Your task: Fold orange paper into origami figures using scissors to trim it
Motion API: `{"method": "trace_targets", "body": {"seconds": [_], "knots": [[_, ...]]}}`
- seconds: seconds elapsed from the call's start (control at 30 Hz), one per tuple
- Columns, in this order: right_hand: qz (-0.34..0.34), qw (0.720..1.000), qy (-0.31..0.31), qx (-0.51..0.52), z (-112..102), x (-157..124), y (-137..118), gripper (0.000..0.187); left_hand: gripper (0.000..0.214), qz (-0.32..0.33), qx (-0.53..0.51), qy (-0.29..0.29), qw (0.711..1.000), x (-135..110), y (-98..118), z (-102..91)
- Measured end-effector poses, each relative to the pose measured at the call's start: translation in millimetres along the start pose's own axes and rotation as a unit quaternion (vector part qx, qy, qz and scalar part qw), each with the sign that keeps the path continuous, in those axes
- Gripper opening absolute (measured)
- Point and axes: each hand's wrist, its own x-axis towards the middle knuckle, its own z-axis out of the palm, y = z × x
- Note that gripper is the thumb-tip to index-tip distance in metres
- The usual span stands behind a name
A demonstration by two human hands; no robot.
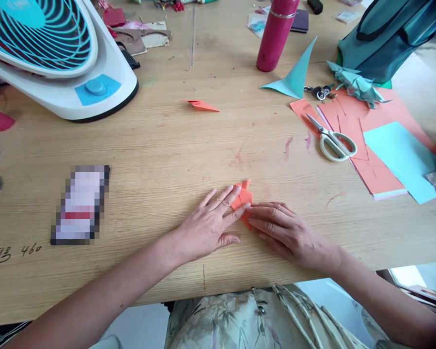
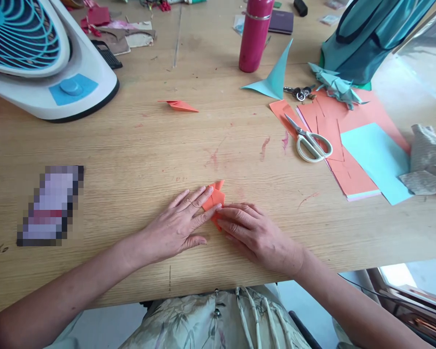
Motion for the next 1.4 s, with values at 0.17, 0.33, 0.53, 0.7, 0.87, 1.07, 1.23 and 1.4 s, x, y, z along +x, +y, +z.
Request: {"method": "trace_targets", "body": {"seconds": [0.17, 0.33, 0.53, 0.7, 0.87, 1.07, 1.23, 1.4], "knots": [[-0.023, 1.000, -0.004, -0.011, -1.3, 0.0, 0.7, 0.036, 0.079, 0.008, 0.020, -0.027, 0.999, 0.0, 0.0, -3.4], [-0.052, 0.997, -0.037, -0.042, -3.8, -1.7, 2.3, 0.041, 0.090, 0.009, 0.037, -0.040, 0.998, 0.4, -0.5, -6.1], [-0.081, 0.991, -0.085, -0.068, -10.2, -0.5, 4.7, 0.044, 0.090, 0.055, 0.059, -0.032, 0.996, 0.4, -2.2, -6.2], [-0.085, 0.989, -0.099, -0.073, -11.6, -1.0, 2.6, 0.043, 0.094, 0.072, 0.050, -0.050, 0.995, 3.5, -3.6, -8.6], [-0.065, 0.992, -0.088, -0.065, -7.7, -2.3, -1.6, 0.043, 0.100, 0.058, 0.055, -0.066, 0.995, 3.5, -2.5, -8.3], [-0.058, 0.996, -0.050, -0.047, -4.2, -3.5, -4.6, 0.045, 0.094, 0.041, 0.036, -0.056, 0.997, 2.2, 2.6, -12.0], [-0.049, 0.996, -0.044, -0.058, 0.4, -7.8, -5.5, 0.043, 0.084, 0.013, 0.010, -0.017, 1.000, 9.0, 12.6, -14.8], [-0.042, 0.996, -0.054, -0.064, 1.8, -6.3, -7.7, 0.038, 0.099, -0.003, 0.004, 0.010, 1.000, 14.9, 22.1, 1.3]]}}
